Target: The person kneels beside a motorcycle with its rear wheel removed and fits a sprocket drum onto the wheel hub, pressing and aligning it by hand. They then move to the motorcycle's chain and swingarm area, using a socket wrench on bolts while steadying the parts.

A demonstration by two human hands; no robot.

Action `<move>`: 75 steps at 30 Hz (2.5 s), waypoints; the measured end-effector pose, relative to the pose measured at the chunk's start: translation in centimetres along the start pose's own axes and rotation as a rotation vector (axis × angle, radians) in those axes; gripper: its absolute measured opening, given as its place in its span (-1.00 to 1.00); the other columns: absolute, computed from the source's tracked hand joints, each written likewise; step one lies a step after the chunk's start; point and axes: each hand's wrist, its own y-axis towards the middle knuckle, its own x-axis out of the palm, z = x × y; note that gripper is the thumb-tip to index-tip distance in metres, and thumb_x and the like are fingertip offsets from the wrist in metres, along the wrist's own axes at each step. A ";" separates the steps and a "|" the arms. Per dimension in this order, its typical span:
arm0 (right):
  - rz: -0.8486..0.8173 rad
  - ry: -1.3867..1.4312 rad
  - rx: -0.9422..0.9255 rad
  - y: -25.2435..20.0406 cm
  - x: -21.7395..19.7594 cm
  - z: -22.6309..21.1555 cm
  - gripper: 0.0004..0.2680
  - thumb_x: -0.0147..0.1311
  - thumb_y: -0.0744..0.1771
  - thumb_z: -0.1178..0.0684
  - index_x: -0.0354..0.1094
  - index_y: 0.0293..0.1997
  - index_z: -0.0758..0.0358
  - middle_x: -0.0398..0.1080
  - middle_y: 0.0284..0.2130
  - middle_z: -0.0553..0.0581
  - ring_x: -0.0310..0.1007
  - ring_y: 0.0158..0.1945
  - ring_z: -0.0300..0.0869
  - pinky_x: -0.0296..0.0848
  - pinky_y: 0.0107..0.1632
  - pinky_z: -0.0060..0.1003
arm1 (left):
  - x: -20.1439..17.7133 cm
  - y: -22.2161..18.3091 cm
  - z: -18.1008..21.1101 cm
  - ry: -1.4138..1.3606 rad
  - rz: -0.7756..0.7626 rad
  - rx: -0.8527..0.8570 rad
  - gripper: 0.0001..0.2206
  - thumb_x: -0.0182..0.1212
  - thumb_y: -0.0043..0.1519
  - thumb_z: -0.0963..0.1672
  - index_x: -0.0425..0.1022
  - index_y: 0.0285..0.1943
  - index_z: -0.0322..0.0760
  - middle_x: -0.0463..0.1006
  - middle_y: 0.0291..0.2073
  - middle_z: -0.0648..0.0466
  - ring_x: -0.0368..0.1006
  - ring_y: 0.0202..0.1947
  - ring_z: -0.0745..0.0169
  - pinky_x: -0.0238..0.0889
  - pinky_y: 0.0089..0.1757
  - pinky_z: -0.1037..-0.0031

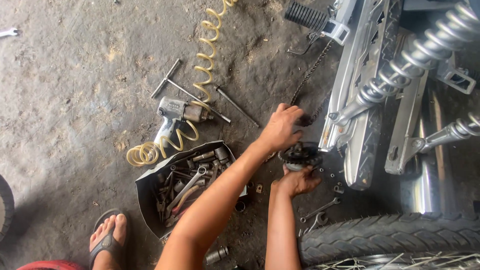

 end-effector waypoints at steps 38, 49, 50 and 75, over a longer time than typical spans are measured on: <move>-0.402 0.082 -0.192 0.6 4.8 -3.0 -0.74 -0.03 0.41 0.12 0.22 0.27 0.21 0.44 0.09 0.17 0.51 -0.04 -0.08 0.51 -0.20 -0.12 | -3.3 -4.7 -0.8 -0.089 -0.112 0.050 -0.71 0.40 0.08 -0.11 0.64 -0.02 -0.24 0.64 -0.15 -0.02 0.43 -0.09 -0.11 0.28 0.00 0.19; -0.363 -0.094 -0.386 1.2 5.3 -2.9 -0.77 0.00 0.40 0.18 0.29 0.17 0.51 0.47 0.02 0.33 0.52 -0.01 -0.05 0.49 0.05 -0.19 | -2.5 -4.6 -1.0 -0.288 -0.063 0.076 -0.55 0.37 0.14 -0.13 0.52 0.26 -0.19 0.62 -0.08 -0.08 0.48 -0.03 -0.05 0.30 0.06 0.23; -0.397 -0.047 -0.352 0.9 5.3 -3.2 -0.77 -0.03 0.40 0.19 0.29 0.17 0.50 0.47 0.04 0.32 0.53 0.00 -0.06 0.51 0.06 -0.20 | -2.6 -4.6 -0.8 -0.273 -0.100 0.046 -0.54 0.37 0.14 -0.14 0.53 0.28 -0.16 0.59 -0.14 -0.10 0.46 -0.06 -0.06 0.29 0.04 0.22; -0.420 0.279 -0.373 2.6 5.4 -0.6 -0.75 0.09 0.40 0.13 0.34 0.21 0.39 0.48 0.05 0.21 0.45 0.02 -0.13 0.44 0.13 -0.21 | -0.9 -8.1 -2.9 0.113 -0.123 -0.330 -0.41 0.08 0.14 -0.29 0.40 0.38 0.06 0.50 0.19 0.01 0.33 0.17 -0.13 0.26 0.09 0.18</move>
